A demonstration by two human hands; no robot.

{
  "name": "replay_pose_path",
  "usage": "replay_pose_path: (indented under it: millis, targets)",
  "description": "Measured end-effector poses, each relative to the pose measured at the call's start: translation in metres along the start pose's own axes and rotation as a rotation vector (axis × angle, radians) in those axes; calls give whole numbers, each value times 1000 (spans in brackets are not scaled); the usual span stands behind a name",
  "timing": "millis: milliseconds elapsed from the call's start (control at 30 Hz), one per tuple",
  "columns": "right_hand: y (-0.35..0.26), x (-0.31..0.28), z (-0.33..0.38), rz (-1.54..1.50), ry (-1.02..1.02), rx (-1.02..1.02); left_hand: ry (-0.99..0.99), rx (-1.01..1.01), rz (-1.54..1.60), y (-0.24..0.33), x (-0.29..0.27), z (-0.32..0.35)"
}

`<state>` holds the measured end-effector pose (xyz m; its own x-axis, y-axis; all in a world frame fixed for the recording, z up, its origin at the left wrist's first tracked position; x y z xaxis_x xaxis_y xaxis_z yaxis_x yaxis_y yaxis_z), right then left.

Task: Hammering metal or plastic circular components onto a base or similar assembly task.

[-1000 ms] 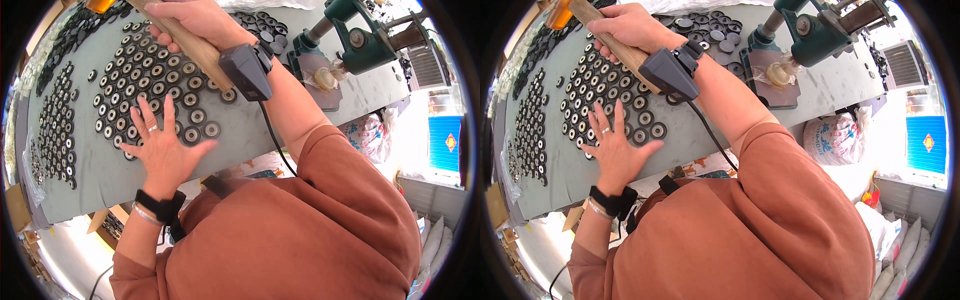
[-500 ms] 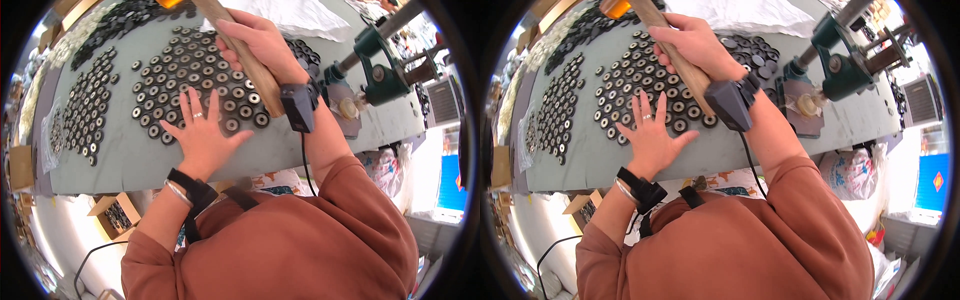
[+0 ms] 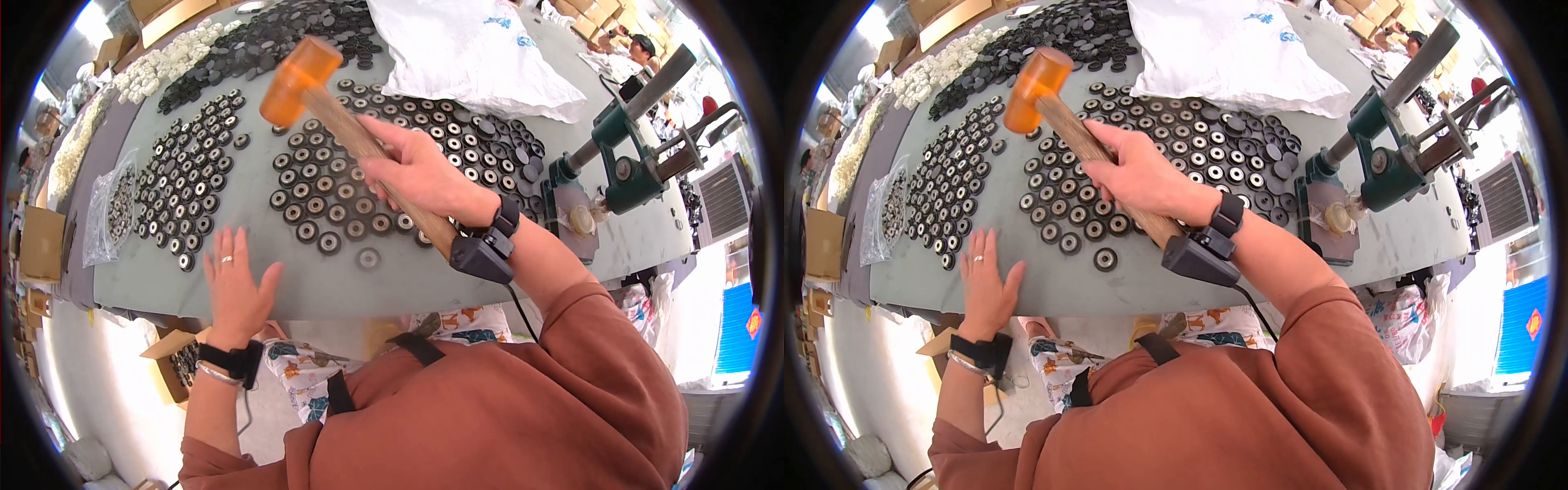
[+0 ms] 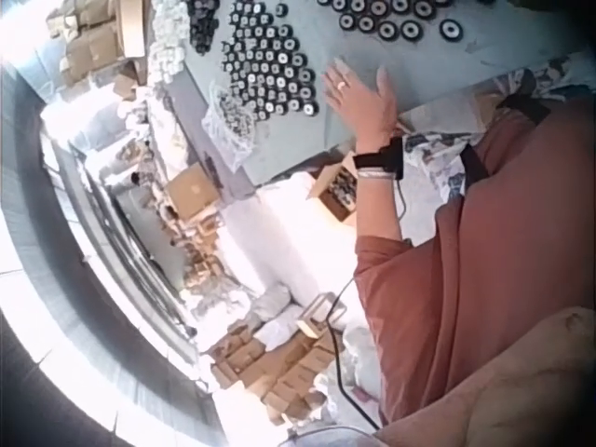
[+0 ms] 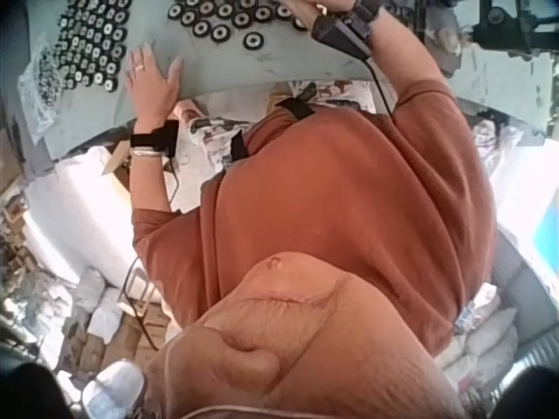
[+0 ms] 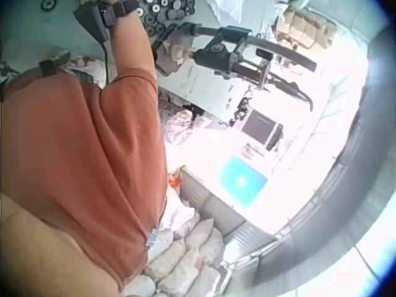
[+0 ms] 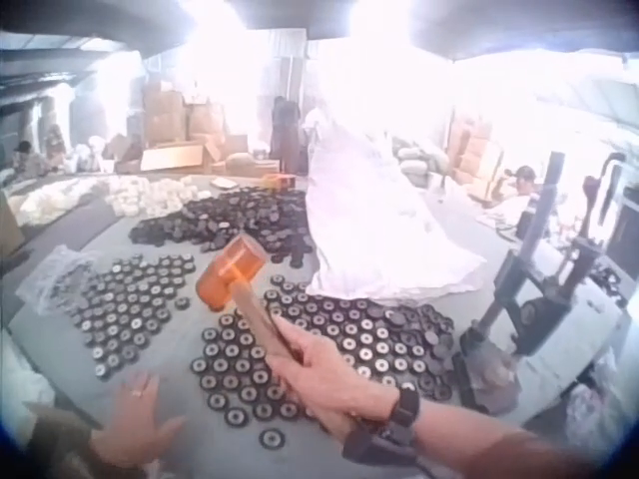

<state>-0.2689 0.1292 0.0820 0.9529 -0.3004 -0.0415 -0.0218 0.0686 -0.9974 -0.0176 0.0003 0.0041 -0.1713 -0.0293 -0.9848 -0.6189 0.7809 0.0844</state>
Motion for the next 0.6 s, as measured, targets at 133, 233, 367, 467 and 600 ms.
replay_pose_path:
  millis: [133, 233, 367, 467, 600]
  targets:
    - [-38, 20, -26, 0, 58, -249, 0, 135, -67, -35, 2, 11]
    - [-32, 33, -41, -121, 18, -150, 33, 181, -38, -42, 8, 11]
    - [-3, 39, -63, 411, 27, -57, 94, 148, 16, -40, 6, 8]
    - [2, 56, -92, 643, -18, -181, 101, 143, 41, -42, 6, 5]
    - [-20, 83, -108, 670, 26, -297, 112, 140, 56, -44, 7, 8]
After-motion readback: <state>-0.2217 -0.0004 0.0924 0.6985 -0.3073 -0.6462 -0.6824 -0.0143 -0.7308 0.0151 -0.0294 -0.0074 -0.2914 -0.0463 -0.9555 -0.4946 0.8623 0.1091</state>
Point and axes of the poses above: each hand's wrist, its own z-axis away from the middle knuckle, its own x-axis out of the palm, y = z × x, the point moved 3 cm from there along -z, towards the middle knuckle, and after that the axes turned 7 degrees about -z, right-handed, at the moved point
